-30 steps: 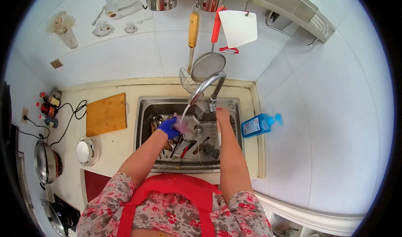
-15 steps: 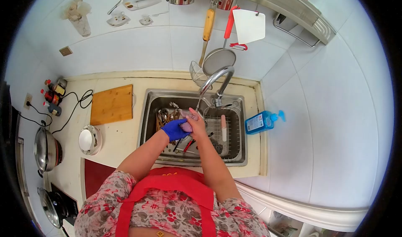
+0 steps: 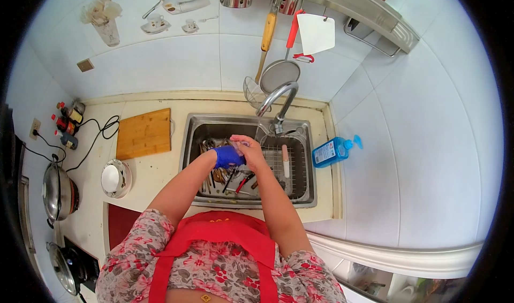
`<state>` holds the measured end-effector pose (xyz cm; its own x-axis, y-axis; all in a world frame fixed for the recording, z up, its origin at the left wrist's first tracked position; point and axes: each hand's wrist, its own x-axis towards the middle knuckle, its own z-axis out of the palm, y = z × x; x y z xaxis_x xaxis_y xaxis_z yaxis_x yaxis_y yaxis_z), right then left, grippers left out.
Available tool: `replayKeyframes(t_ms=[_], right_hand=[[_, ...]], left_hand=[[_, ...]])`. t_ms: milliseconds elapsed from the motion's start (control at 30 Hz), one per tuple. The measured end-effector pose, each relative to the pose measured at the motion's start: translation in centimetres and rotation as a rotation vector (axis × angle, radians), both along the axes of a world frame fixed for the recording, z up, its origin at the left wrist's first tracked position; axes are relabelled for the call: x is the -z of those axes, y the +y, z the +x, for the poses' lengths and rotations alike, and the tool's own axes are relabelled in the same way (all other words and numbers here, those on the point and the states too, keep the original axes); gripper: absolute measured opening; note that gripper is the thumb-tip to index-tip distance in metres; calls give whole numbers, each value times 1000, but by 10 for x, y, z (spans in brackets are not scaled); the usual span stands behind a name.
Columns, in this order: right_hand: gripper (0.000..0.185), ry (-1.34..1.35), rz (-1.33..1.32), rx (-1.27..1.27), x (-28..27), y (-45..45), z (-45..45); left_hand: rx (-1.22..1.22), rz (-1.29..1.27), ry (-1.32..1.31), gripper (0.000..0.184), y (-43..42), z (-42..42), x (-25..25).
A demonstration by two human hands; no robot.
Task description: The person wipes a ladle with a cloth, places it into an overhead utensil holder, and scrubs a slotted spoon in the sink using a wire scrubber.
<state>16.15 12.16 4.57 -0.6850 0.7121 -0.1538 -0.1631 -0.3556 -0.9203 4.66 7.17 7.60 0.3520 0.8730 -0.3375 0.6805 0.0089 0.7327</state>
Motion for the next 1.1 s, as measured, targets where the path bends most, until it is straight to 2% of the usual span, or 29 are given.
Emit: replayKeyframes(t_ms=[33, 67, 100, 233, 300, 333, 400, 433, 500, 600, 700, 833, 900, 1100], right_hand=[[26, 0, 1, 0, 3, 1, 0], [25, -2, 23, -2, 6, 2, -1], [25, -4, 45, -5, 9, 2, -1], [24, -71, 82, 12, 2, -2, -8], [21, -78, 109, 33, -1, -4, -12], [21, -78, 109, 33, 1, -3, -13], [17, -196, 212, 69, 5, -1, -17], [17, -196, 213, 70, 9, -1, -18], [16, -231, 221, 112, 14, 0, -23], [17, -259, 211, 183, 21, -1, -28], [18, -299, 252, 224, 26, 0, -29], [19, -344, 238, 262, 32, 0, -31], [20, -331, 150, 327, 37, -1, -32], [18, -390, 236, 447, 79, 3, -34]], left_hand=[[-13, -13, 36, 17, 1, 1, 8], [-2, 145, 19, 21, 10, -2, 54], [7, 302, 1, 24, 13, -3, 80], [-77, 309, -8, 28, 9, 8, 73], [-125, 342, 171, 31, 3, 11, 68], [-125, 342, 170, 31, -2, 15, 56], [-310, 110, 265, 33, -10, 19, 36], [-310, 110, 265, 33, -12, 20, 41], [-533, 24, 187, 31, -13, 20, 51], [-518, 119, 337, 25, -16, 18, 59], [-502, 245, 376, 20, -21, 18, 58], [-511, 280, 436, 17, -24, 17, 57], [-460, 364, 473, 16, -23, 15, 59], [-378, 398, 555, 16, -25, 11, 63]])
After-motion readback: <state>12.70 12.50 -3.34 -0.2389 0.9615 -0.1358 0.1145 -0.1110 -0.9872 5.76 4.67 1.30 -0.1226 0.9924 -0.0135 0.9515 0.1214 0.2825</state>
